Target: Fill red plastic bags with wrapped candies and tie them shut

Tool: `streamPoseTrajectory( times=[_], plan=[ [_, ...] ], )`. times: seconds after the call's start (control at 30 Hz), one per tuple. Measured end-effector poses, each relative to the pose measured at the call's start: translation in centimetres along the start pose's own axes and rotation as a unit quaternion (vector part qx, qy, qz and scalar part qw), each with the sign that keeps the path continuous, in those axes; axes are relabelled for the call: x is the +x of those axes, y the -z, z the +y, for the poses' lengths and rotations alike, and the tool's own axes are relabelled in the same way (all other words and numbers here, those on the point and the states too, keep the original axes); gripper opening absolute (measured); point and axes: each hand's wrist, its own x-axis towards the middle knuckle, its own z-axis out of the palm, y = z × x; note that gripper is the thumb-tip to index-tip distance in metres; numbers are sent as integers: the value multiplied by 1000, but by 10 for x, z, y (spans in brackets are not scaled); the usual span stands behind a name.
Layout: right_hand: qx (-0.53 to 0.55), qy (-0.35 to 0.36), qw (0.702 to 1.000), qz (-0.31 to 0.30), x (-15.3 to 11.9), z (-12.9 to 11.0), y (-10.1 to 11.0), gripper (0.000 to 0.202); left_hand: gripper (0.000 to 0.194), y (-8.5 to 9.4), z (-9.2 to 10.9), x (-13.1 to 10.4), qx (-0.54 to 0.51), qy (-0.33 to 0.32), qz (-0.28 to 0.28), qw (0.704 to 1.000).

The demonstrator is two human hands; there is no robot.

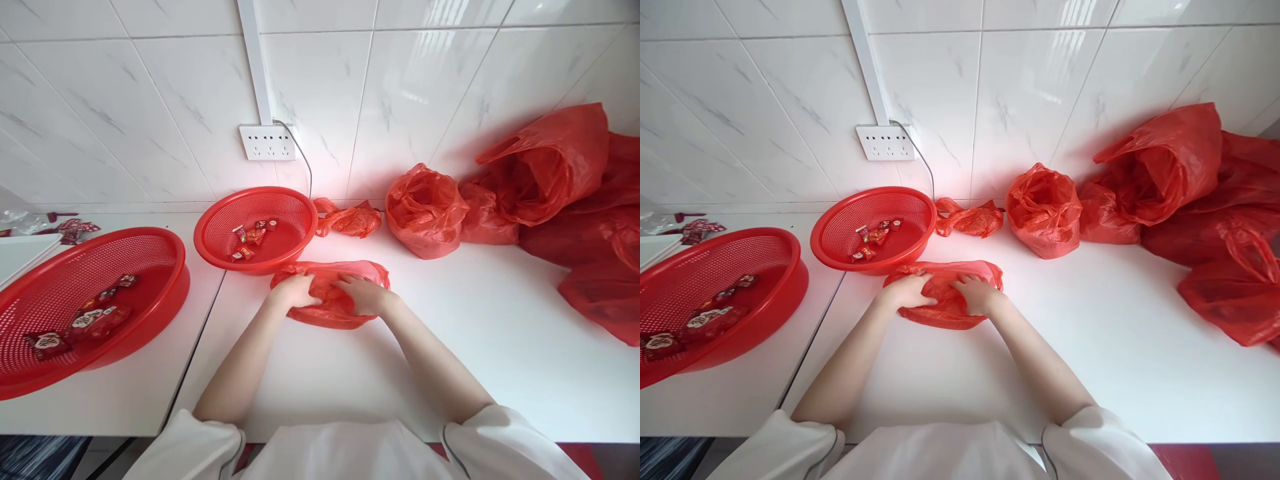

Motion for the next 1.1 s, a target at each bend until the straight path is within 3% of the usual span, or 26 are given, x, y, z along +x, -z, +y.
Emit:
streamPoseTrajectory(
  times=[0.07, 0.13, 0.2, 0.27, 0.33, 0.37, 0.43, 0.53, 0.6, 0.7, 0.73, 0.8, 0.9, 0.97, 1.1],
  plan=[
    [4, -20, 999, -27, -1, 5, -1, 85, 67, 9, -11, 1, -55, -1, 18, 998],
    [2, -30, 999, -29, -3, 9, 1, 85, 61, 18, -18, 0, -185, -16, 38, 982],
    [-2, -30, 999, -31, -5, 8, 4, 83, 63, 22, -22, -2, -368, -11, 16, 929],
    [-4, -30, 999, -35, -7, 6, 7, 82, 73, 22, -25, -5, -520, 13, -59, 852],
    [-5, -30, 999, -37, -8, 4, 9, 82, 81, 21, -29, -10, -608, 28, -113, 785],
    [-5, -30, 999, -37, -8, 3, 9, 83, 83, 20, -32, -14, -631, 30, -111, 767],
    [-3, -31, 999, -37, -10, 4, 10, 85, 80, 20, -40, -25, -644, 41, -73, 761],
    [3, -29, 999, -38, -12, 6, 10, 84, 64, 24, -58, -48, -583, 73, -3, 809],
    [6, -28, 999, -37, -13, 7, 10, 84, 53, 25, -73, -62, -534, 107, 118, 831],
    [10, -33, 999, -31, -13, 7, 7, 85, 52, 24, -98, -71, -491, 213, 314, 784],
    [11, -35, 999, -30, -13, 6, 5, 86, 52, 23, -105, -71, -484, 250, 337, 768],
    [13, -31, 999, -29, -12, 5, 3, 86, 51, 21, -113, -69, -516, 287, 307, 747],
    [10, -22, 999, -28, -11, 2, -1, 88, 48, 18, -114, -64, -644, 216, 174, 713],
    [3, -21, 999, -29, -10, 1, -2, 89, 37, 13, -112, -61, -707, 138, 132, 681],
    [9, -17, 999, -31, -10, 1, -2, 90, 21, -4, -109, -49, -759, 68, 226, 607]
  ],
)
